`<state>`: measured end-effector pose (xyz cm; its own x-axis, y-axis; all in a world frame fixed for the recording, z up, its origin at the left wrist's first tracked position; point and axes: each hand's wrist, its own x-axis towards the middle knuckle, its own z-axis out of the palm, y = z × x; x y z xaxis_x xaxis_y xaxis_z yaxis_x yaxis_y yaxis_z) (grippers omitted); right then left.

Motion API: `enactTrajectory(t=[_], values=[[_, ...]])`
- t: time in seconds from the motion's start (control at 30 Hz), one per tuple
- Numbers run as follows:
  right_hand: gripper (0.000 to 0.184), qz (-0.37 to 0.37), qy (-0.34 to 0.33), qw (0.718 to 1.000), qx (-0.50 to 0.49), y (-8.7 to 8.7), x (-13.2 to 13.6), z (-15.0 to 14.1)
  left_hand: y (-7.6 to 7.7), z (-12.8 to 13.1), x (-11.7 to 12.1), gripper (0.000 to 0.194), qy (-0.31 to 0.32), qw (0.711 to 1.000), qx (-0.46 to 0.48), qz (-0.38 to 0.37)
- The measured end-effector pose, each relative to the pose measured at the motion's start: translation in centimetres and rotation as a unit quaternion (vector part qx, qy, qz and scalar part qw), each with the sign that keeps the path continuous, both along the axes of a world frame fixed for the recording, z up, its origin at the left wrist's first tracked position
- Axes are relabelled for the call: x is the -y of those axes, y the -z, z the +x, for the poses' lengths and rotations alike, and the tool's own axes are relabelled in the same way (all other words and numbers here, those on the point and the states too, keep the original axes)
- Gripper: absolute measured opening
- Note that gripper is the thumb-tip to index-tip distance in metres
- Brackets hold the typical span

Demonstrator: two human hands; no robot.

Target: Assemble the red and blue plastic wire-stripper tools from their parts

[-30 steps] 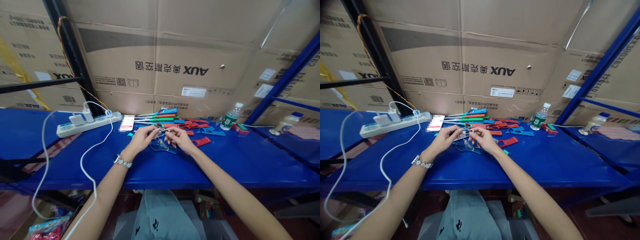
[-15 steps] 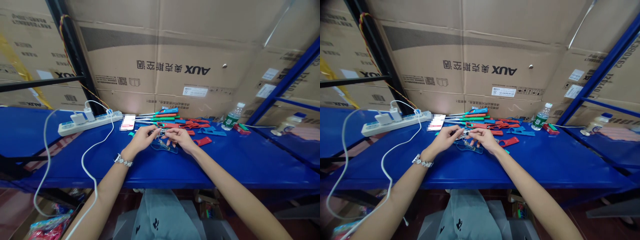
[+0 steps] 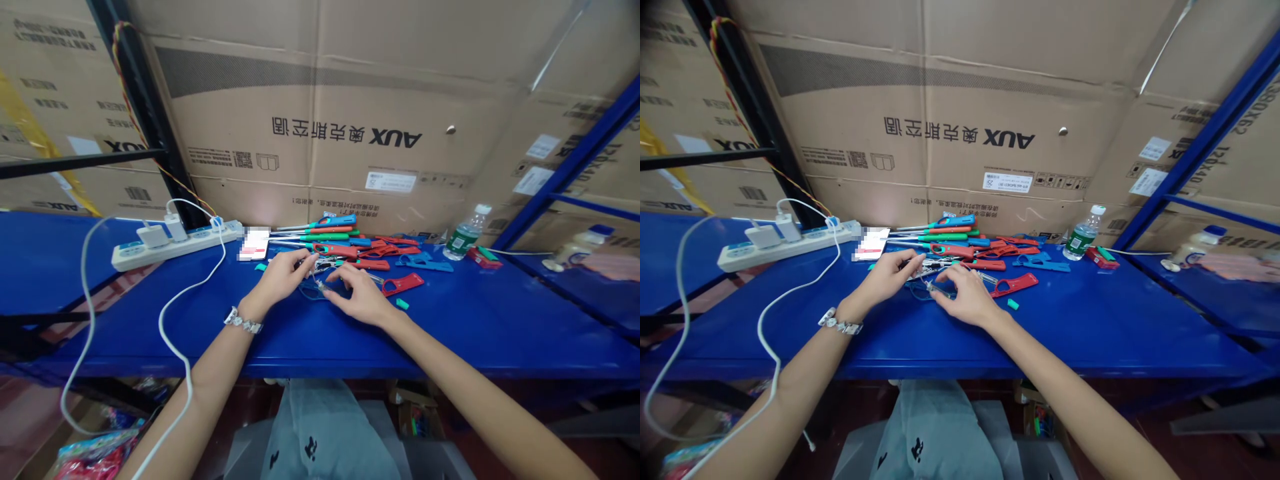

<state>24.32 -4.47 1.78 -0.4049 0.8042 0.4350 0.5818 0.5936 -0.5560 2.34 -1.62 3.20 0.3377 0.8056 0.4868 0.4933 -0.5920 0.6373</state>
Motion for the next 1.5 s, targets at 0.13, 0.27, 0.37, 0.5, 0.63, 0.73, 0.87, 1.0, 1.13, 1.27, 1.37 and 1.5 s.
enactTrajectory(t=[0.13,0.27,0.37,0.5,0.63,0.73,0.87,1.0,1.13,1.27,1.37,1.5], values=[[0.011,0.002,-0.012,0.998,0.062,0.1,-0.3,-0.6,-0.1,0.4,0.1,0.046,-0.001,1.0,0.006,-0.01],[0.006,0.012,-0.036,0.996,0.078,-0.4,-1.0,0.0,-0.5,0.5,0.4,0.046,0.004,1.0,0.019,-0.016],[0.008,0.035,-0.037,0.994,0.096,-0.7,-0.8,1.0,-0.6,0.3,0.4,0.044,-0.018,0.999,-0.029,0.003],[0.016,0.058,-0.037,0.986,0.155,-0.4,0.1,1.7,-0.6,0.0,0.5,0.042,-0.032,0.989,-0.142,0.014],[0.021,0.061,-0.032,0.978,0.197,-0.1,0.7,1.4,-0.6,0.2,0.6,0.041,-0.026,0.98,-0.197,0.019],[0.021,0.062,-0.024,0.978,0.196,0.0,0.9,1.4,-0.5,0.4,0.7,0.041,-0.006,0.98,-0.199,-0.005],[0.02,0.079,-0.026,0.978,0.192,0.2,0.9,1.8,0.0,0.5,0.6,0.044,0.02,0.989,-0.142,-0.031],[0.019,0.112,-0.018,0.978,0.174,0.5,0.7,2.0,0.3,0.9,0.7,0.037,0.036,0.995,-0.078,-0.044],[0.017,0.129,-0.01,0.984,0.126,0.6,0.7,1.8,0.4,1.2,0.6,0.025,0.061,0.995,-0.04,-0.065],[0.017,0.143,-0.006,0.984,0.103,0.7,0.7,1.6,0.5,1.4,0.4,0.022,0.078,0.994,-0.036,-0.068],[0.017,0.148,-0.003,0.984,0.101,0.7,0.7,1.5,0.4,1.5,0.5,0.017,0.078,0.995,-0.031,-0.055],[0.017,0.161,-0.002,0.982,0.093,0.8,0.7,1.5,0.3,1.6,0.5,0.016,0.065,0.997,-0.022,-0.044]])
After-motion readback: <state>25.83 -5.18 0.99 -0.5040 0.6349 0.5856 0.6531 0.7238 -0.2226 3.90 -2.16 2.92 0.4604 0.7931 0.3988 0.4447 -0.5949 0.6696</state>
